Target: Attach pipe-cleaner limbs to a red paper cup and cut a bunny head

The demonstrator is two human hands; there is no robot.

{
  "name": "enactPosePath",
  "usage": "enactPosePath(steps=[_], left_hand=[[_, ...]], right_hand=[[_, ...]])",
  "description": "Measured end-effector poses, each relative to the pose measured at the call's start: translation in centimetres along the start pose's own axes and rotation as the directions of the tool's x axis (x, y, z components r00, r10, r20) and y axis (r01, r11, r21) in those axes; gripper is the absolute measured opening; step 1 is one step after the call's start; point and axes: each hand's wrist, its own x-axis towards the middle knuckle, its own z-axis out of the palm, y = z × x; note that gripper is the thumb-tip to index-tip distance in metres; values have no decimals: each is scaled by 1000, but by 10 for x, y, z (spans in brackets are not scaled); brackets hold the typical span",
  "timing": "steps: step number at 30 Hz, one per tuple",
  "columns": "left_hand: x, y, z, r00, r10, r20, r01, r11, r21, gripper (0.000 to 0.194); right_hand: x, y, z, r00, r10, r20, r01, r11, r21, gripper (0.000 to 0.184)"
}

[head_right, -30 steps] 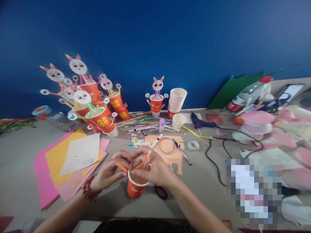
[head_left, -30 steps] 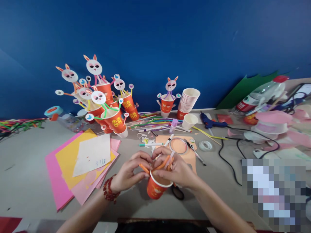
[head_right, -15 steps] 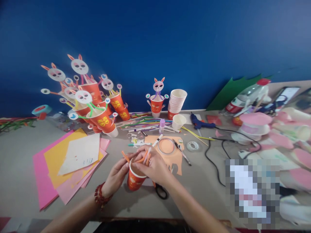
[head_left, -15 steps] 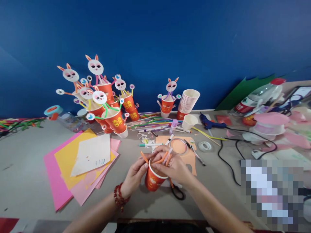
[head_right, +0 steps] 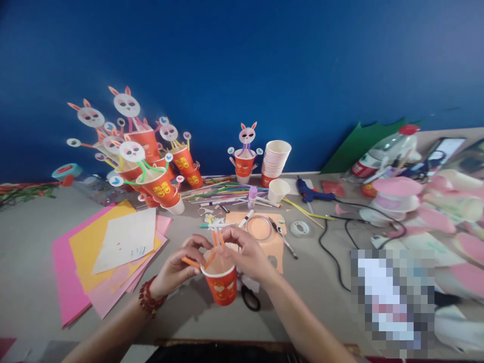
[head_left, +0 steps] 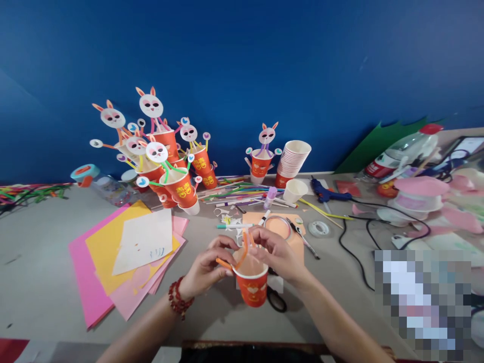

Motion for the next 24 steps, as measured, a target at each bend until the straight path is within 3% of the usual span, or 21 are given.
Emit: enactPosePath(steps=[8, 14, 17, 20, 24], left_hand=[[-2, -11, -7, 998, -3, -57, -4, 993, -117, 17], [-4, -15, -12, 999, -8, -32, 2, 982, -188, 15], [-3, -13, -16, 1000, 12, -13, -15, 981, -196, 15], [-2, -11, -19, 1000, 22, 10, -20, 982, -189, 15], [-1, -11, -19, 999, 16, 31, -10, 983, -182, 15]], right_hand=[[-25, 9, -10, 997, 70, 37, -74, 990, 124, 37], [-33, 15, -13, 995, 77, 71, -86, 988, 132, 45], [-39, 17, -14, 997, 68, 39, -69, 997, 35, 50], [-46, 18, -14, 999, 29, -42, -33, 994, -107, 40], [-49, 15, -12, 984, -148, -104, 116, 957, -264, 25]])
